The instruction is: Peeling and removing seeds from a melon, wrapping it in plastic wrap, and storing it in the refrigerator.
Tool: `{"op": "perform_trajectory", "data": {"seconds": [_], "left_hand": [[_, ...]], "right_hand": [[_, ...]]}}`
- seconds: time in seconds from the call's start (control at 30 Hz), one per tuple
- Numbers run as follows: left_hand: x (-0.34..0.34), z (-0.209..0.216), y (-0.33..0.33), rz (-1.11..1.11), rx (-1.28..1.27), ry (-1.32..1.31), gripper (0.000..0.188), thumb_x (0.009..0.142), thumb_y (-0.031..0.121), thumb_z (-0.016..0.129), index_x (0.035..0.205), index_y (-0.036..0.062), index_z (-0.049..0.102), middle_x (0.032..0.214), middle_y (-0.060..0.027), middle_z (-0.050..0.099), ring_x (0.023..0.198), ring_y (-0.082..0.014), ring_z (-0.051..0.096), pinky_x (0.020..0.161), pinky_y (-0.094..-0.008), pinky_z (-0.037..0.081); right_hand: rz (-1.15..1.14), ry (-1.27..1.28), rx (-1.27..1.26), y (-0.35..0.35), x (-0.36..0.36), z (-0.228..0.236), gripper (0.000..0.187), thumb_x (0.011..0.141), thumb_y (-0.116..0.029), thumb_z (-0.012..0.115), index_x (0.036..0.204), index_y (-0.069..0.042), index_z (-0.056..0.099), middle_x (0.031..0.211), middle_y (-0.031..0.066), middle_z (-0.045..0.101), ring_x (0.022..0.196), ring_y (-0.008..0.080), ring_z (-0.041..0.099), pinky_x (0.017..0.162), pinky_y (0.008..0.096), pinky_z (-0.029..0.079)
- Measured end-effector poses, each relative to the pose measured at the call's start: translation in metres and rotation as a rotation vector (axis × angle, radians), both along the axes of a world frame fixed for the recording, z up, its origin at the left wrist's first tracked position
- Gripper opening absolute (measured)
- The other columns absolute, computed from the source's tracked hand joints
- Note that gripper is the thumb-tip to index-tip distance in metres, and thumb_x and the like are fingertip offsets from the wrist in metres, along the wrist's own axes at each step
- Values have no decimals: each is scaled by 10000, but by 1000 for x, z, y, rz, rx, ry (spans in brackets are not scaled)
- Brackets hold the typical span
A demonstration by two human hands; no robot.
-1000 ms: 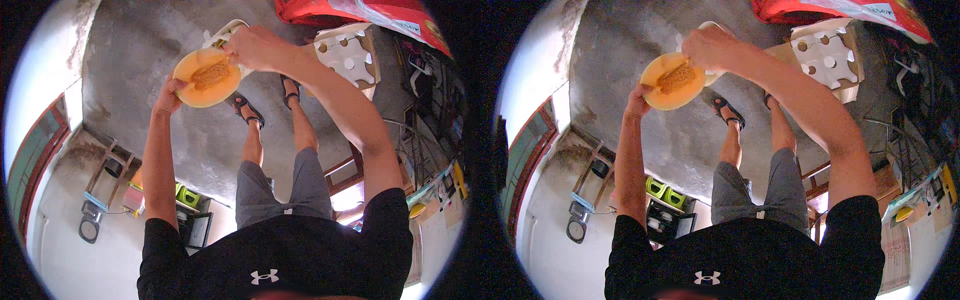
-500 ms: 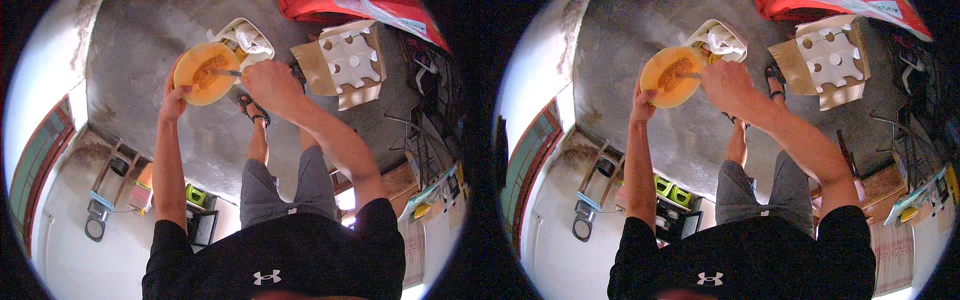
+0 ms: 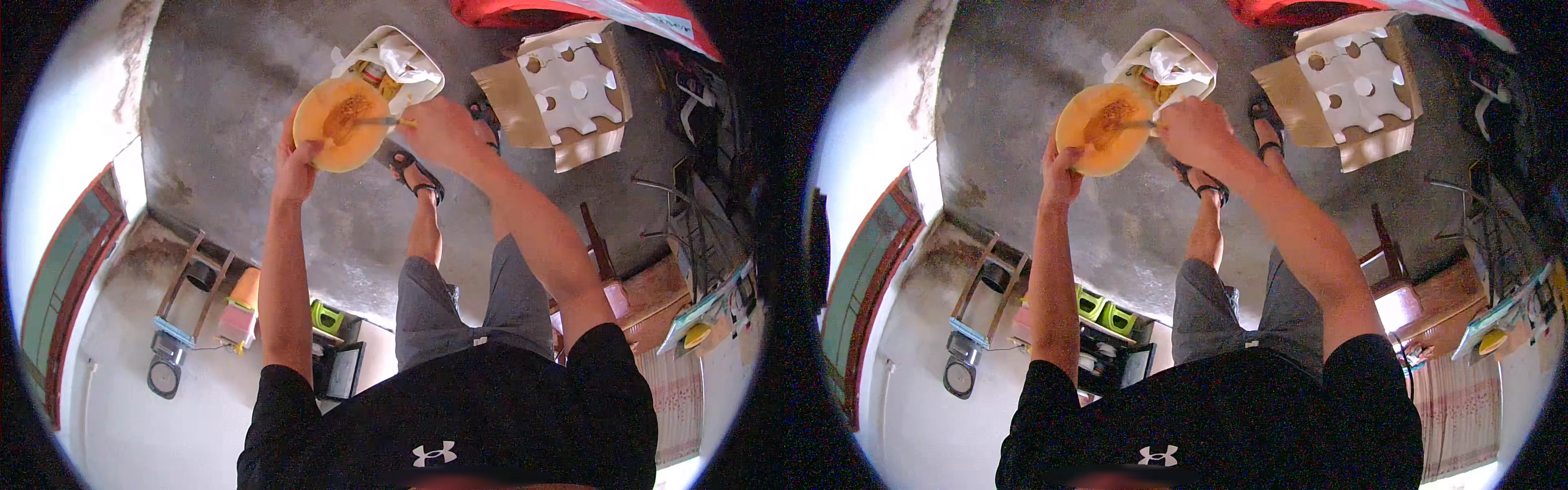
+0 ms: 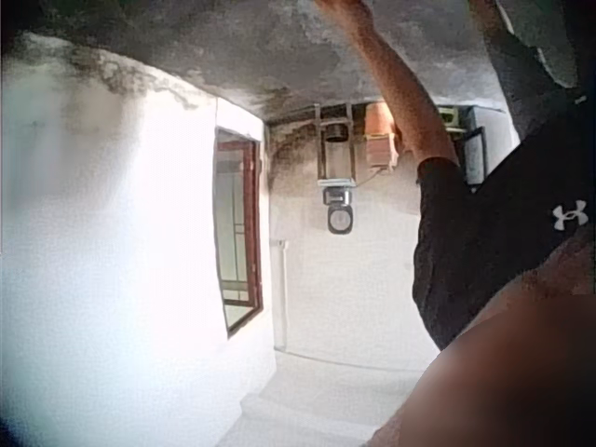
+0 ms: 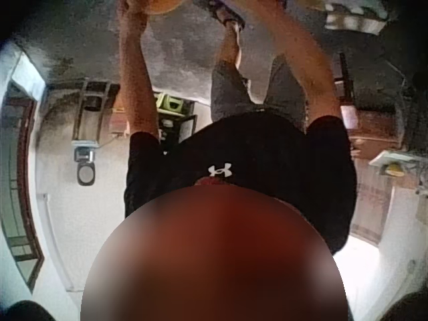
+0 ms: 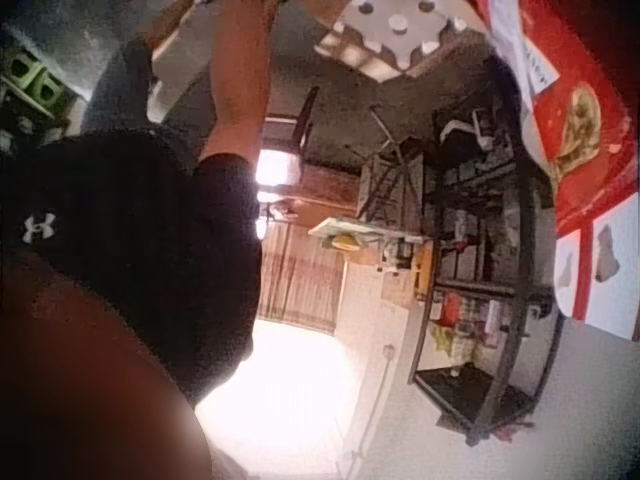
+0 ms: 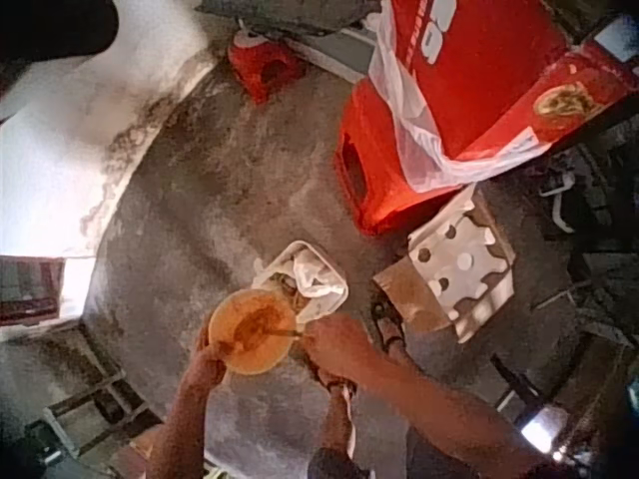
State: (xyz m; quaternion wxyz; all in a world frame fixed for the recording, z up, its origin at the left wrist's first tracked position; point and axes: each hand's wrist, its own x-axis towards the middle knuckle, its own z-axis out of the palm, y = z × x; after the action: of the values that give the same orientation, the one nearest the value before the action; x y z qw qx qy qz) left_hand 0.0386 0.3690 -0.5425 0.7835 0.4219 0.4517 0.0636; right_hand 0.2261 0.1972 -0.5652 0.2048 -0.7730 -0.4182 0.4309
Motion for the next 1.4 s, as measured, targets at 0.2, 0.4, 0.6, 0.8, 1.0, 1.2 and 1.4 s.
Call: {"op": "perform_trajectory", "data": {"seconds": [0.2,0.4,0.6,0.8,1.0,1.2,1.4], "left_hand": [[7,-4,-8,-35,49,121,675,772,17,568,1413,63,360,1334,-101,492,1233,-232,490,1007,-368,440],[12,-2,-17,26,43,208,643,794,16,558,1405,76,368,1290,-93,521,1124,-237,572,890,-365,527],[20,-7,-25,52,37,320,657,792,40,576,1412,92,364,1249,-101,543,1064,-244,604,766,-393,581],[22,-11,-26,40,83,369,662,779,44,592,1402,93,375,1219,-102,555,1006,-257,630,706,-404,594],[20,-18,-25,-9,137,408,643,780,38,598,1387,94,393,1214,-100,554,1021,-243,617,712,-393,592],[21,-16,-21,21,129,370,625,788,31,592,1379,100,401,1205,-99,553,1024,-244,613,720,-394,591],[26,-13,-22,27,117,390,592,794,29,564,1363,82,408,1220,-120,540,1022,-267,619,724,-421,596]], "right_hand": [[-37,-23,27,1,-17,1,245,828,-259,577,784,-42,682,744,170,658,715,363,657,664,486,533],[-121,-71,-64,-16,-21,-28,247,842,-283,576,804,-60,676,737,169,653,728,358,656,663,492,531],[-102,0,19,-15,-31,-36,244,849,-285,561,826,-74,683,745,165,662,716,345,670,650,488,540],[-122,-61,-23,-28,-23,-55,237,824,-283,574,821,-79,693,769,163,667,722,343,674,652,477,545],[5,-72,-78,-13,-13,-50,233,822,-264,569,811,-74,704,799,158,674,743,346,676,648,473,550],[-92,-100,-60,-20,-8,-55,233,824,-268,572,813,-73,698,793,150,674,760,349,672,675,477,548],[-125,-35,54,-14,-31,-54,230,830,-283,573,825,-85,690,771,149,665,754,345,667,700,478,541]]}}
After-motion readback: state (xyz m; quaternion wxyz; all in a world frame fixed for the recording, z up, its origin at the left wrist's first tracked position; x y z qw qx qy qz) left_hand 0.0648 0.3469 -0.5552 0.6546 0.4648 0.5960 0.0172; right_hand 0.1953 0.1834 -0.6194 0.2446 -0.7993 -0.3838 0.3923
